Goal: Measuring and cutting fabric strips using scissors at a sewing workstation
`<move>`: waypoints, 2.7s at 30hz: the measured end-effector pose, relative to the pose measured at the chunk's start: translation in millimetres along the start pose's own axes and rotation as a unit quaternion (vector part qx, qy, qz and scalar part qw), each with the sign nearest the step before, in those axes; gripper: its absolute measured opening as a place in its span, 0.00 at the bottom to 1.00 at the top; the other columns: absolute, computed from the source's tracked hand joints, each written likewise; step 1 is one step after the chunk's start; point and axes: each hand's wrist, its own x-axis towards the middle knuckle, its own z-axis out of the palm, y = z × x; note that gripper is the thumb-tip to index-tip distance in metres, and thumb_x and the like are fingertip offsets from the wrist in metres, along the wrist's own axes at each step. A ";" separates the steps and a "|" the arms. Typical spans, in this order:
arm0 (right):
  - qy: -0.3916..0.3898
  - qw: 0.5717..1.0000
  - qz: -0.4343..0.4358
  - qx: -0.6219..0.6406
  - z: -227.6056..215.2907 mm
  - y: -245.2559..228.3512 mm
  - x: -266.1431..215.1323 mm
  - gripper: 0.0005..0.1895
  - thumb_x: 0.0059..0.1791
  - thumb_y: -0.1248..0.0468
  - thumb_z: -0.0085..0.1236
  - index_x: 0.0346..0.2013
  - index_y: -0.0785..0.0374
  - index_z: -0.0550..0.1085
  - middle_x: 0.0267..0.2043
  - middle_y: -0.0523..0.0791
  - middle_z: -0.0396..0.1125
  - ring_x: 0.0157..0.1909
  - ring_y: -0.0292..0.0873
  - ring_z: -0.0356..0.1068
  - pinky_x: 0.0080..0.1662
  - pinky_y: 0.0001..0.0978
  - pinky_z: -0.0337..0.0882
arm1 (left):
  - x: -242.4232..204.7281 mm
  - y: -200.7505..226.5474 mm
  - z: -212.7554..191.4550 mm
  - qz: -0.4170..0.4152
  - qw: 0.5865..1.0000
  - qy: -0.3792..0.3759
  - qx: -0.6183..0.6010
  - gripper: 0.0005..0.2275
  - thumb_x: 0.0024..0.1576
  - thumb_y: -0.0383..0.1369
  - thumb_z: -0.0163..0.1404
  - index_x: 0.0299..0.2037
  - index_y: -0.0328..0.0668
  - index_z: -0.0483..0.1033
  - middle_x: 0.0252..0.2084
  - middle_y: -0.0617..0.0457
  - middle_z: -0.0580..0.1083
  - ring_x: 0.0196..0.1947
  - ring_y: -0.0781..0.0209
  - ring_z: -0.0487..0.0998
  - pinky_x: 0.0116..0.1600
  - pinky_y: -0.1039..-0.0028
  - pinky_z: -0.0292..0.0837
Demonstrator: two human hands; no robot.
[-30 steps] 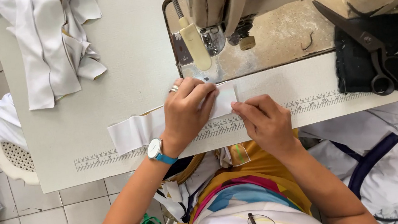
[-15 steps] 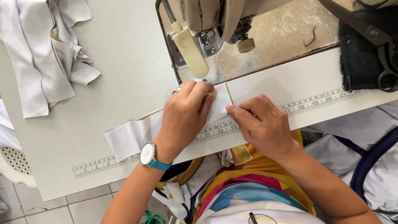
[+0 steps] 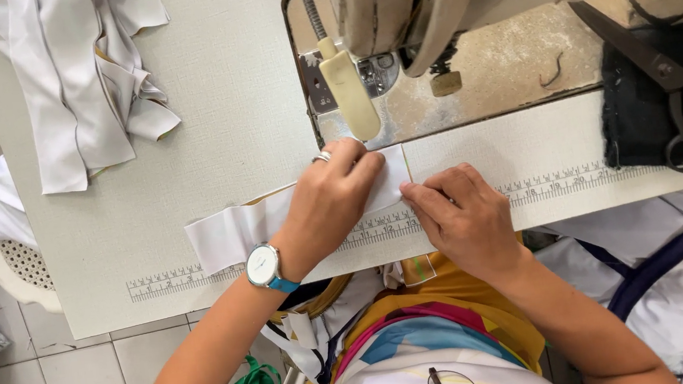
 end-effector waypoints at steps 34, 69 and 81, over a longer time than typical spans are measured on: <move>-0.058 0.994 -0.090 0.006 36.5 102.9 57.1 0.03 0.54 0.63 0.63 0.40 0.50 0.82 0.33 0.38 0.69 0.35 0.42 0.73 0.37 0.34 0.75 | 55.7 -29.6 -12.9 -0.007 0.989 0.093 0.115 0.05 0.57 0.34 0.54 0.36 0.44 0.78 0.41 0.51 0.67 0.39 0.49 0.76 0.34 0.67 0.72; -0.070 0.992 -0.105 0.001 36.6 99.2 72.8 0.08 0.54 0.64 0.61 0.45 0.47 0.83 0.33 0.42 0.73 0.37 0.46 0.75 0.38 0.37 0.75 | 27.8 -33.3 -1.2 0.070 0.997 0.000 -0.032 0.16 0.63 0.40 0.50 0.56 0.42 0.77 0.62 0.38 0.70 0.68 0.41 0.68 0.71 0.58 0.59; -0.063 0.994 -0.081 -0.031 33.2 94.2 65.4 0.06 0.54 0.62 0.62 0.44 0.48 0.83 0.31 0.40 0.72 0.34 0.44 0.73 0.35 0.33 0.73 | 26.7 -34.2 -5.2 0.077 0.997 -0.022 -0.023 0.20 0.60 0.45 0.50 0.57 0.44 0.76 0.64 0.34 0.68 0.70 0.37 0.64 0.73 0.55 0.55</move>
